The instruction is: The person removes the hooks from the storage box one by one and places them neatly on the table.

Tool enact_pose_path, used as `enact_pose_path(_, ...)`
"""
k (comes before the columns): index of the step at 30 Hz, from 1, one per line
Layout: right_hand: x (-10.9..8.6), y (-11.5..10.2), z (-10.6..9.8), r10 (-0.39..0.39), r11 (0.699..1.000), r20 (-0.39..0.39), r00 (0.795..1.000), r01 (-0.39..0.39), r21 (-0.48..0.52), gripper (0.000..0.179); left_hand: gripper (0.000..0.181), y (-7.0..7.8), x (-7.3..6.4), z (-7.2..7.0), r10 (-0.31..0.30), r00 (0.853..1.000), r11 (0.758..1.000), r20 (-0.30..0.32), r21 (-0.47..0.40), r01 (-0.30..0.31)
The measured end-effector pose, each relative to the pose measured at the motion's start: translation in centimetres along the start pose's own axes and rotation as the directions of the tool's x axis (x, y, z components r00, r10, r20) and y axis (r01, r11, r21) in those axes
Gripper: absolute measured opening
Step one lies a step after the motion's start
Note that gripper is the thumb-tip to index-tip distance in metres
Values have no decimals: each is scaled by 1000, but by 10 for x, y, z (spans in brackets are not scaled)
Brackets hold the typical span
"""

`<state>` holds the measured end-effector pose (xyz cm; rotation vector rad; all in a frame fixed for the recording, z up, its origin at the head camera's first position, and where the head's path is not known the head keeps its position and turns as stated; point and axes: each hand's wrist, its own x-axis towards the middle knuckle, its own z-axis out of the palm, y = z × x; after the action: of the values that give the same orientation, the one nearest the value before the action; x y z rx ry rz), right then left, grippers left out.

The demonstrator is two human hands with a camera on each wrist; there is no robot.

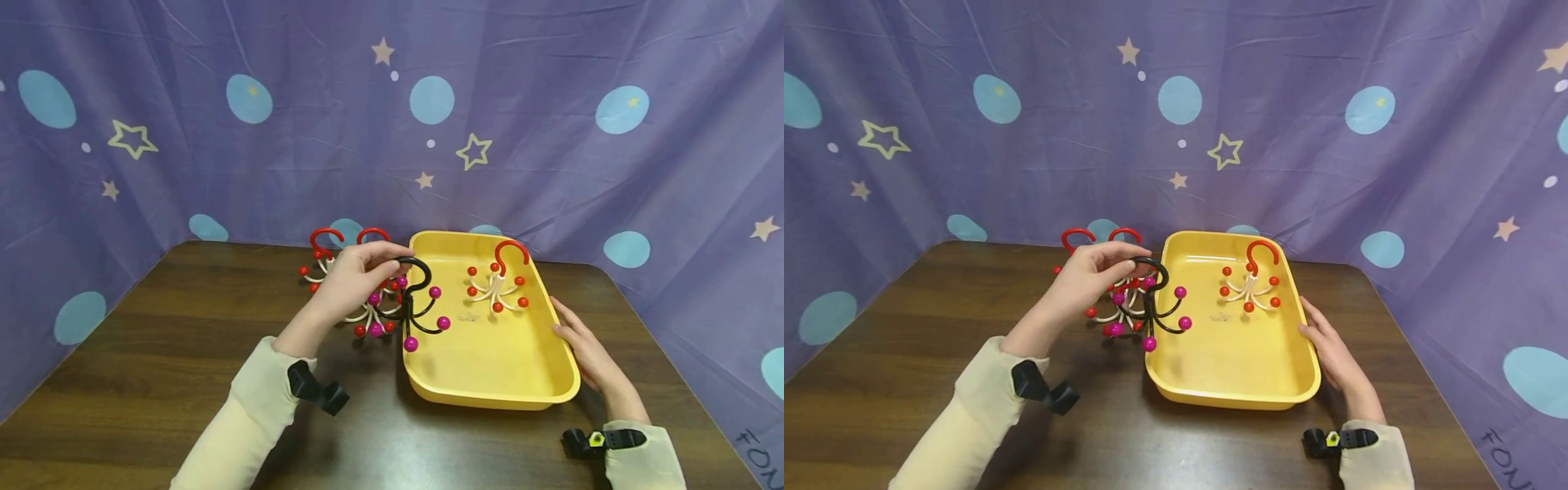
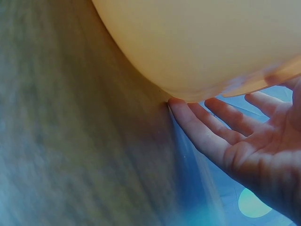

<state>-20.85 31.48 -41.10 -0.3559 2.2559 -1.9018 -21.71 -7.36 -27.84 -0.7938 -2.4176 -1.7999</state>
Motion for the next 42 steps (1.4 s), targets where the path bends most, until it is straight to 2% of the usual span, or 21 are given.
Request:
enact_pose_path(5, 0, 0, 0, 17, 1000, -7, 1000, -17, 10, 59, 24, -4, -9, -11, -9, 1000, 999, -4, 50, 9)
enact_pose_path(12, -1, 0, 2, 14, 1000, 5, 1000, -14, 4, 60, 24, -9, -24, -27, -19, 999, 999, -35, 42, 21)
enact_pose_path(15, 0, 0, 1, 14, 1000, 6, 1000, -14, 6, 60, 24, -11, -28, -34, -11, 998, 999, -59, 48, 14)
enact_pose_path(20, 1, 1, -1, 10, 1000, 8, 1000, -10, 16, 59, 25, -17, -34, -43, 4, 995, 1000, -101, 9, -3)
enact_pose_path(23, 1, 2, -1, 12, 1000, 9, 1000, -12, 13, 59, 25, -21, -37, -50, -3, 991, 1000, -132, 30, 7)
enact_pose_path(36, -2, -2, 0, 11, 1000, 2, 1000, -11, 9, 60, 24, -40, -37, -75, 1, 970, 985, -244, 168, 41)
enact_pose_path(42, -1, -2, -1, 15, 1000, -8, 1000, -15, 4, 60, 24, -48, -34, -85, -7, 958, 982, -285, 180, 61)
